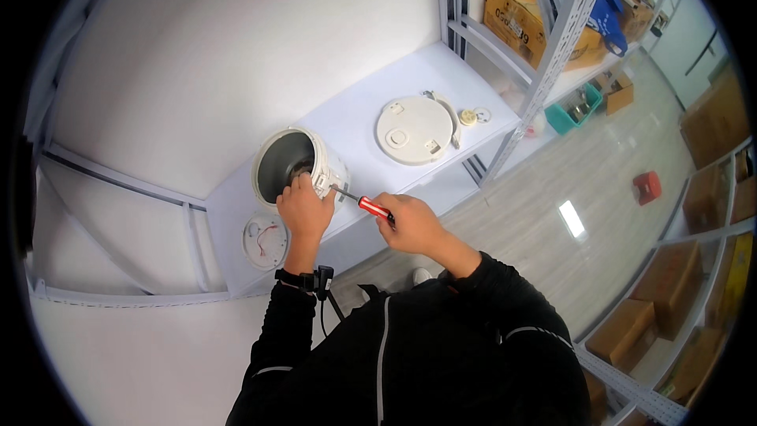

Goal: The person uses a screwdriver to remove screws from the lid of a white appliance, then opens the lid to access the interior. They continue to unscrew components inside the appliance and place the removed parts on the table.

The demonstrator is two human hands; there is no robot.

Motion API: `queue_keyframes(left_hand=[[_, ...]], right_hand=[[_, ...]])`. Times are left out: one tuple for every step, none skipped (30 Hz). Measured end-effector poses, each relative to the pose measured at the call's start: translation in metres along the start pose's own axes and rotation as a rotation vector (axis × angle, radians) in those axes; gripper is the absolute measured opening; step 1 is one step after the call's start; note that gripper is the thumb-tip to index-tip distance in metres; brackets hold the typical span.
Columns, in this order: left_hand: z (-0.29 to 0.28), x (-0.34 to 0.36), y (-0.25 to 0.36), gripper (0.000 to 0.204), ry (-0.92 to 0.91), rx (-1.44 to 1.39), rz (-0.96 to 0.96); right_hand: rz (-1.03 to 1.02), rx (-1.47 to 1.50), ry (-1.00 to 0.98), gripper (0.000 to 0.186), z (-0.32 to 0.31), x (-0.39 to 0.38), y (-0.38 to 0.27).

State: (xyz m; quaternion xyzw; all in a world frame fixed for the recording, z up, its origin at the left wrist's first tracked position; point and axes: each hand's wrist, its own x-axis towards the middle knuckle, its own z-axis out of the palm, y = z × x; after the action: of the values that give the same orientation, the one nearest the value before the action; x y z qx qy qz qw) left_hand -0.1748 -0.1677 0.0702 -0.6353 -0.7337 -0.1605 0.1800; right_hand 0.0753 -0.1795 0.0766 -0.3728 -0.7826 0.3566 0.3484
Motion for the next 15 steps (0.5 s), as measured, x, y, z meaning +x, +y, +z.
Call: queue_keyframes(left_hand=[[-0.0003, 0.0007, 0.0010, 0.052, 0.002, -0.016, -0.012], [-0.0006, 0.0014, 0.0021, 0.053, 0.003, -0.033, -0.024], [-0.0009, 0.0025, 0.0035, 0.054, 0.027, -0.031, -0.019], [-0.0009, 0.0033, 0.0050, 0.056, 0.049, -0.029, -0.012], [-0.0008, 0.0037, 0.0058, 0.057, 0.072, -0.027, -0.006], [0.0004, 0.0037, 0.0053, 0.058, 0.077, -0.025, -0.007], [0.0020, 0.0038, 0.0044, 0.059, 0.083, -0.023, -0.010], [0.0030, 0.0038, 0.0038, 0.060, 0.089, -0.020, -0.013], [0.0034, 0.0037, 0.0036, 0.060, 0.090, -0.019, -0.012], [0.0034, 0.0039, 0.0039, 0.060, 0.092, -0.019, -0.011], [0.0033, 0.0041, 0.0042, 0.061, 0.093, -0.018, -0.010], [0.0035, 0.0041, 0.0042, 0.061, 0.089, -0.016, -0.011], [0.0038, 0.0039, 0.0037, 0.061, 0.084, -0.015, -0.012], [0.0041, 0.0037, 0.0033, 0.062, 0.080, -0.013, -0.012], [0.0042, 0.0035, 0.0030, 0.062, 0.081, -0.010, -0.011]], right_hand=[[0.001, 0.003, 0.004, 0.025, 0.0003, -0.0002, 0.0003], [0.002, 0.005, 0.008, 0.025, 0.0006, -0.0007, 0.0005], [0.002, 0.008, 0.012, 0.025, 0.0008, -0.0009, 0.0009], [0.000, 0.007, 0.017, 0.026, 0.0012, -0.0012, 0.0017], [-0.003, 0.005, 0.021, 0.027, 0.0013, -0.0010, 0.0027], [-0.006, 0.004, 0.025, 0.027, 0.0014, -0.0009, 0.0033], [-0.005, 0.007, 0.023, 0.028, 0.0009, -0.0006, 0.0034], [-0.004, 0.010, 0.021, 0.028, 0.0003, -0.0004, 0.0032], [-0.003, 0.013, 0.019, 0.029, -0.0001, -0.0003, 0.0032], [-0.001, 0.017, 0.018, 0.029, -0.0001, -0.0003, 0.0043], [0.001, 0.022, 0.017, 0.029, 0.0002, -0.0003, 0.0057], [0.002, 0.027, 0.016, 0.029, 0.0002, -0.0003, 0.0067], [0.007, 0.034, 0.017, 0.028, 0.0001, -0.0001, 0.0065], [0.012, 0.042, 0.018, 0.027, -0.0002, 0.0002, 0.0061], [0.017, 0.050, 0.019, 0.027, -0.0007, 0.0005, 0.0055]])
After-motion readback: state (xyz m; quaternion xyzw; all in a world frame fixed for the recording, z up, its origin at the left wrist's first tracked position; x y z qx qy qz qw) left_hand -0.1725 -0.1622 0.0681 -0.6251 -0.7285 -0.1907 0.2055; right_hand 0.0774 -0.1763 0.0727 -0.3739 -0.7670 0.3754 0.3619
